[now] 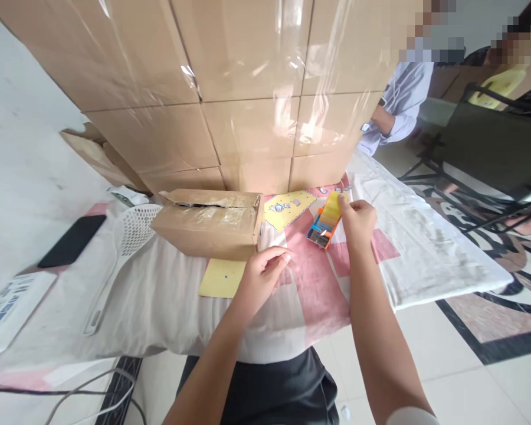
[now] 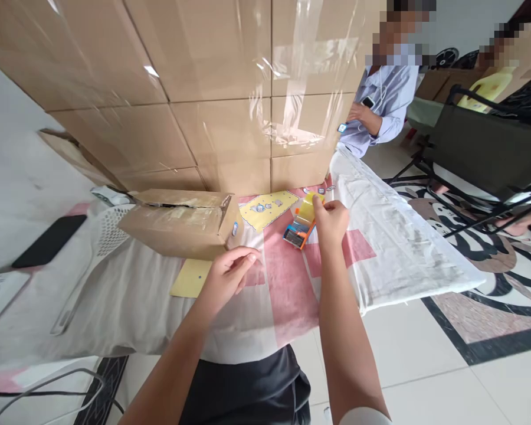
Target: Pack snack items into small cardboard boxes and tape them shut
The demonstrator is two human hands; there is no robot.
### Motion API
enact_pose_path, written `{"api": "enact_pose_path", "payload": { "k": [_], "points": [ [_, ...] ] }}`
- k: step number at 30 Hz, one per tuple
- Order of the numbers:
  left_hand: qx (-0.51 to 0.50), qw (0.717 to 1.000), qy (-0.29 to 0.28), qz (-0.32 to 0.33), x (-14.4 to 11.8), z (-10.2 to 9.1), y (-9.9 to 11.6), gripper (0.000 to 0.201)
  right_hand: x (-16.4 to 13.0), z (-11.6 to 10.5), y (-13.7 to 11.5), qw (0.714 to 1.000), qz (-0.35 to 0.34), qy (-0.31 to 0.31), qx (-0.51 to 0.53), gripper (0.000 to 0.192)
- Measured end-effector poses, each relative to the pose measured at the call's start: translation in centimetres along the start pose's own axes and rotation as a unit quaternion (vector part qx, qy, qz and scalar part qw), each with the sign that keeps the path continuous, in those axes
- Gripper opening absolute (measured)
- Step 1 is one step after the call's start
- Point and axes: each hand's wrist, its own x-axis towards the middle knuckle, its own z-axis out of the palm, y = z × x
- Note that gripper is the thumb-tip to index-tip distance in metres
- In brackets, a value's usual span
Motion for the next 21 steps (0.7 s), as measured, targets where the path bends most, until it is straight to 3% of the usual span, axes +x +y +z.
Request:
{"api": "enact_pose_path", "payload": {
  "k": [3,7,9,11,14,15,16,21],
  "points": [
    [0.051,0.996,0.066,0.011,-2.3,-3.3,2.2,0.027,0.1,0.1,0.0,0.999,0.006,0.022,0.026,0.04],
    [0.133,0.967,0.215,0.04,-2.9,-10.2,5.8,0.022,-0.3,0.1,-0.6,0.996,0.005,0.053,0.07,0.033],
    [0.173,0.942,0.28,0.062,-1.9,-13.9,7.4,0.024,-0.4,0.0,-0.9,0.993,-0.002,0.072,0.091,0.029],
    [0.251,0.914,0.305,0.094,-0.5,-17.3,8.5,0.026,-0.6,0.0,-1.0,0.991,-0.008,0.082,0.104,0.026],
    [0.418,0.835,0.335,0.127,1.5,-20.7,9.6,0.023,-0.6,0.2,-0.9,0.991,-0.01,0.079,0.11,0.023],
    [0.446,0.82,0.333,0.133,1.9,-21.3,9.8,0.022,-0.5,0.3,-0.8,0.991,-0.01,0.077,0.113,0.022],
    [0.45,0.821,0.324,0.135,2.2,-21.8,9.9,0.022,-0.5,0.4,-0.7,0.99,-0.01,0.076,0.118,0.022],
    [0.311,0.912,0.251,0.091,2.9,-22.2,10.2,0.031,-0.3,0.7,-0.3,0.987,0.004,0.071,0.146,0.021]
  ]
}}
